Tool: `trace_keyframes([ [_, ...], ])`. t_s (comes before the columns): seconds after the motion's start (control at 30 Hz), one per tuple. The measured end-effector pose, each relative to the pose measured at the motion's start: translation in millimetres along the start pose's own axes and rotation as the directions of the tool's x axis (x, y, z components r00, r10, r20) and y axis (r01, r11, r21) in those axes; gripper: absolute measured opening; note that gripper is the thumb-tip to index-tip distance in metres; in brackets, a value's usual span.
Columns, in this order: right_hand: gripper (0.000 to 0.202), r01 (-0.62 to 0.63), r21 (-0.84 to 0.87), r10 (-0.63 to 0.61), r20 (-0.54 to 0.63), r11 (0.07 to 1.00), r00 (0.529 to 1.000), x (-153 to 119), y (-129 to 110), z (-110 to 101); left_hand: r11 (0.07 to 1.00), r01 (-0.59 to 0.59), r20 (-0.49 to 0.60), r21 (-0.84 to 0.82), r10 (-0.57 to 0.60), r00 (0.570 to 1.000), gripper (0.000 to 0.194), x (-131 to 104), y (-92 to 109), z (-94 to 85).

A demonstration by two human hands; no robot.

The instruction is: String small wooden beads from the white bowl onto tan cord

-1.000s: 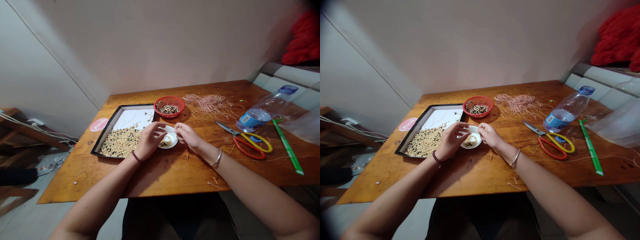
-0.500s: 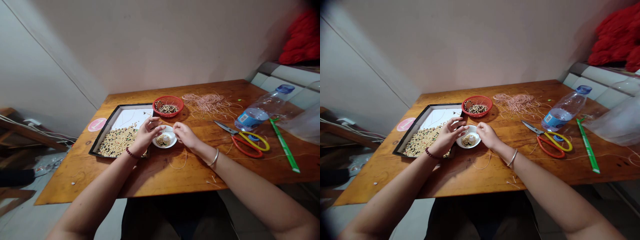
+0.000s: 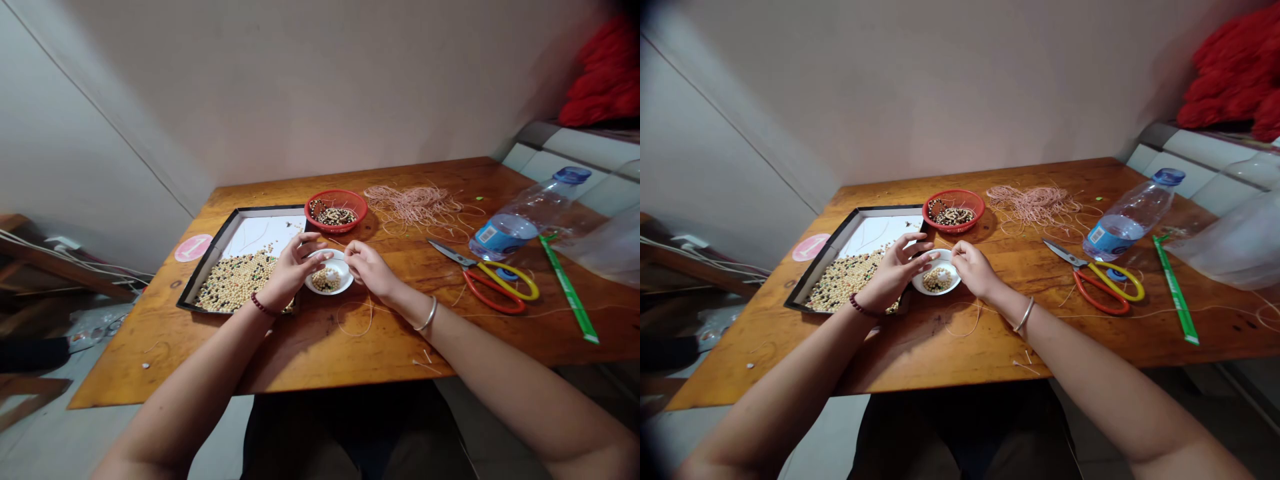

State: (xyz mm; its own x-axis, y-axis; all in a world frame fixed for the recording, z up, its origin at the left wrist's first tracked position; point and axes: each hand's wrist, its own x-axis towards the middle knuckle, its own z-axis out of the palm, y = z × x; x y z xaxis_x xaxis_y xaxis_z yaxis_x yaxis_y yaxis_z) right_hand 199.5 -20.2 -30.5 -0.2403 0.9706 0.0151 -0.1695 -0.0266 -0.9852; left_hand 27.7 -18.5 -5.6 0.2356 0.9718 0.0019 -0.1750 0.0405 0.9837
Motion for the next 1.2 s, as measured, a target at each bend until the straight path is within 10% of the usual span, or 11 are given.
trace_keyframes([
  [0.43, 0.011, 0.095, -0.179, -0.106, -0.055, 0.979, 0.993, 0.6, 7.3, -2.7, 0.990, -0.071, 0.055, 0.121, 0.064, 0.996, 0.054, -0.3, -2.2, 0.0],
  [1.2, 0.014, 0.000, 0.013, 0.001, -0.037, 1.000, 0.999, -1.9, 1.1, 2.1, 0.983, -0.079, 0.027, 0.168, 0.076, 0.997, 0.038, 0.2, -6.8, -0.1],
])
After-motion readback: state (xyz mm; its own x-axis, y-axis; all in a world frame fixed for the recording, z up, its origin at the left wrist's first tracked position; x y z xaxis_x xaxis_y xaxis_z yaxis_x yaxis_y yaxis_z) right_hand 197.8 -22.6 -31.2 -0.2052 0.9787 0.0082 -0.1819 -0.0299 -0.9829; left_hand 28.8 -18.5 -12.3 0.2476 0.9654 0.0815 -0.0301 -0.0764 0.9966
